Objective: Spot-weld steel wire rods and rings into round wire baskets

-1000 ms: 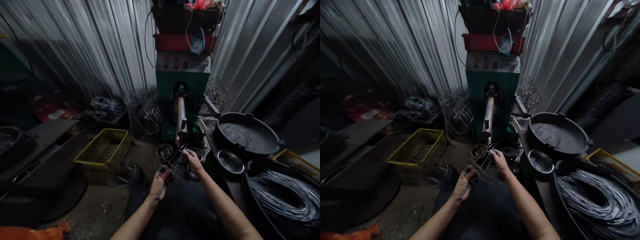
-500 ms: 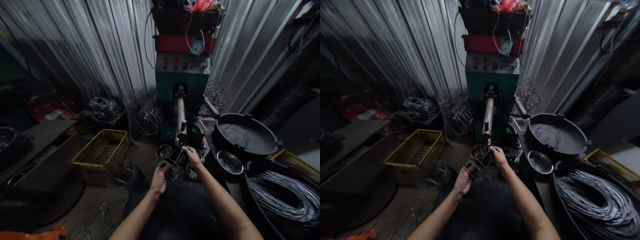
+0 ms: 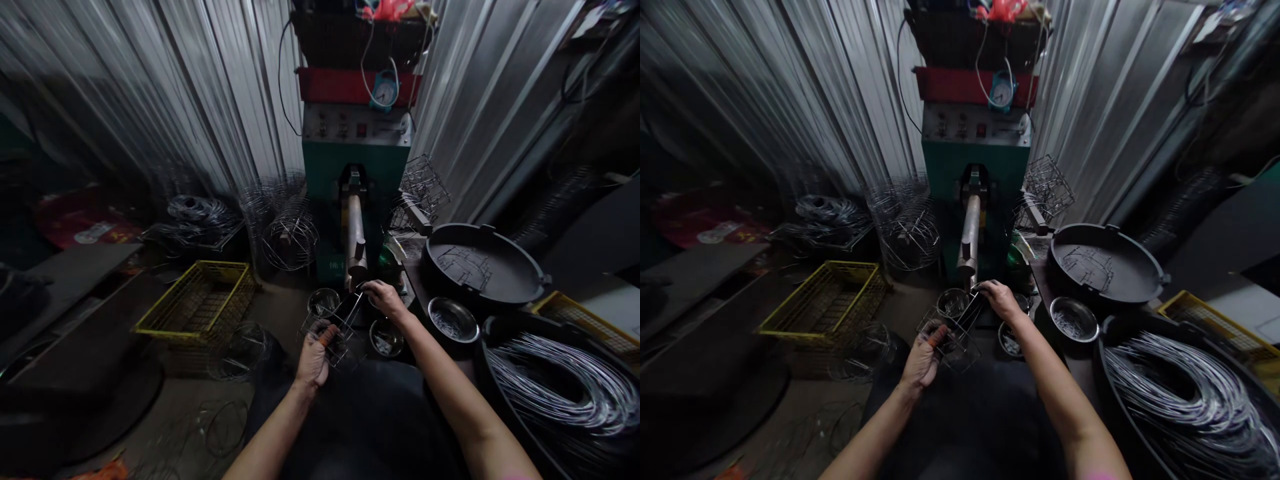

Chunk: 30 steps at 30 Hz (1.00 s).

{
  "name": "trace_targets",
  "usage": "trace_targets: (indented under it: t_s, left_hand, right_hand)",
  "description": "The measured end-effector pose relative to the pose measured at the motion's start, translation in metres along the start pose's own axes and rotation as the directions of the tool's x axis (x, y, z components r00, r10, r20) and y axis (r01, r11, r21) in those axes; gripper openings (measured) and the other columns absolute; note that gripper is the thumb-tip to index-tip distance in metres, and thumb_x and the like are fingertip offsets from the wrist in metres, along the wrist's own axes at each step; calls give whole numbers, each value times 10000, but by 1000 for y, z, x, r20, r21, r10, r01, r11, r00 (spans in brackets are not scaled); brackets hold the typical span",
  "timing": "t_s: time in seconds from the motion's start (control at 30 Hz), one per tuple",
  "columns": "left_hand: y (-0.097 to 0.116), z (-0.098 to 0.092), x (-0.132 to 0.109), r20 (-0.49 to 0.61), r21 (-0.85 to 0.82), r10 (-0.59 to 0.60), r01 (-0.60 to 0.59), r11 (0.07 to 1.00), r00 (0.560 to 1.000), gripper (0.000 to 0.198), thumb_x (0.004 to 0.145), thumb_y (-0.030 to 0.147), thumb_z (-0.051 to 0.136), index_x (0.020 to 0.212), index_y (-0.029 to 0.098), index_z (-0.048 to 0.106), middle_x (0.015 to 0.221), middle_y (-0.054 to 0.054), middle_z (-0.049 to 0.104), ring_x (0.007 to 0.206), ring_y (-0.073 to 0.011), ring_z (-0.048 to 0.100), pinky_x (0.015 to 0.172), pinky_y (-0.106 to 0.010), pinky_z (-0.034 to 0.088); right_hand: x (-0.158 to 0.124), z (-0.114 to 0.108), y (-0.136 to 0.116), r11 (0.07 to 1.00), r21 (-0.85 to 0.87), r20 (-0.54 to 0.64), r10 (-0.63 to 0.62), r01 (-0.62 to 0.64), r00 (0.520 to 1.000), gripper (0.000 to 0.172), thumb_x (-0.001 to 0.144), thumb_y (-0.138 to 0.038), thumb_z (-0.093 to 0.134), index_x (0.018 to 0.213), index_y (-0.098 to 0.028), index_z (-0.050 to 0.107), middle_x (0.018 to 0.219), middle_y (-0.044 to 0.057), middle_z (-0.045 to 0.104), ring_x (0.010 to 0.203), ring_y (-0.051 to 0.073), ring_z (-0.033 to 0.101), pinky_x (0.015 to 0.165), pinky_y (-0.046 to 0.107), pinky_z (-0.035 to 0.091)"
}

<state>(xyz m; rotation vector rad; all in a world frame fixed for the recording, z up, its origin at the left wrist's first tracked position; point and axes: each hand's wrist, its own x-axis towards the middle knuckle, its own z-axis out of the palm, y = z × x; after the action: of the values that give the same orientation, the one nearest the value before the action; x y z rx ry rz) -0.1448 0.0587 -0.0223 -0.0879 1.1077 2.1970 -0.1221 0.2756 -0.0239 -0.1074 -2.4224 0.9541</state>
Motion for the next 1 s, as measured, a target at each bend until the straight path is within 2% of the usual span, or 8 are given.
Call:
trace_targets:
  t_s: [0.13, 0.27, 0.4, 0.67, 1.0]
  left_hand:
    - [1, 0, 1, -4, 5, -4, 4, 1000, 1000, 444, 481, 255, 772, 810, 178, 485, 601, 33, 610, 527, -121, 582, 488, -214, 442]
    - [1, 0, 1, -5, -2, -10, 10, 1000, 1000, 445, 480, 244, 774, 814, 175, 488, 602, 33, 609, 527, -118, 582, 505, -219, 448]
    - [5, -1, 2, -10, 3, -4, 4, 1000, 1000, 438, 458, 233, 783, 789, 169, 503, 601, 40, 602, 547, -113, 590, 539, -215, 458]
    - [20, -10, 12, 15, 47, -10, 10, 999, 1000, 397, 467, 232, 774, 762, 157, 520, 587, 28, 600, 510, -116, 579, 474, -211, 454]
    - [22, -10, 18, 40, 9, 5, -6, 1000, 999, 397, 471, 216, 772, 765, 157, 510, 577, 24, 598, 525, -124, 584, 479, -223, 470]
  right_hand:
    - [1, 0, 4, 999, 28, 4, -23, 23, 1000, 154, 777, -237, 502, 854, -220, 634, 838, 42, 634, 794, 164, 589, 732, 291, 451]
    - [1, -2, 2, 999, 53, 23, 10, -12, 1000, 148, 769, -229, 515, 848, -237, 640, 851, 24, 646, 814, 159, 594, 750, 290, 455]
    - [2, -4, -1, 1000, 23, 26, 12, -13, 1000, 151, 760, -209, 522, 836, -244, 648, 842, 20, 653, 811, 163, 597, 748, 292, 455]
    - [13, 3, -4, 998, -59, 34, 6, -4, 999, 132, 758, -214, 531, 816, -234, 647, 821, 24, 656, 781, 166, 603, 722, 284, 455]
    - [15, 5, -7, 996, -88, 16, -11, 12, 1000, 133, 753, -210, 523, 799, -206, 647, 807, 49, 654, 740, 172, 603, 685, 287, 463]
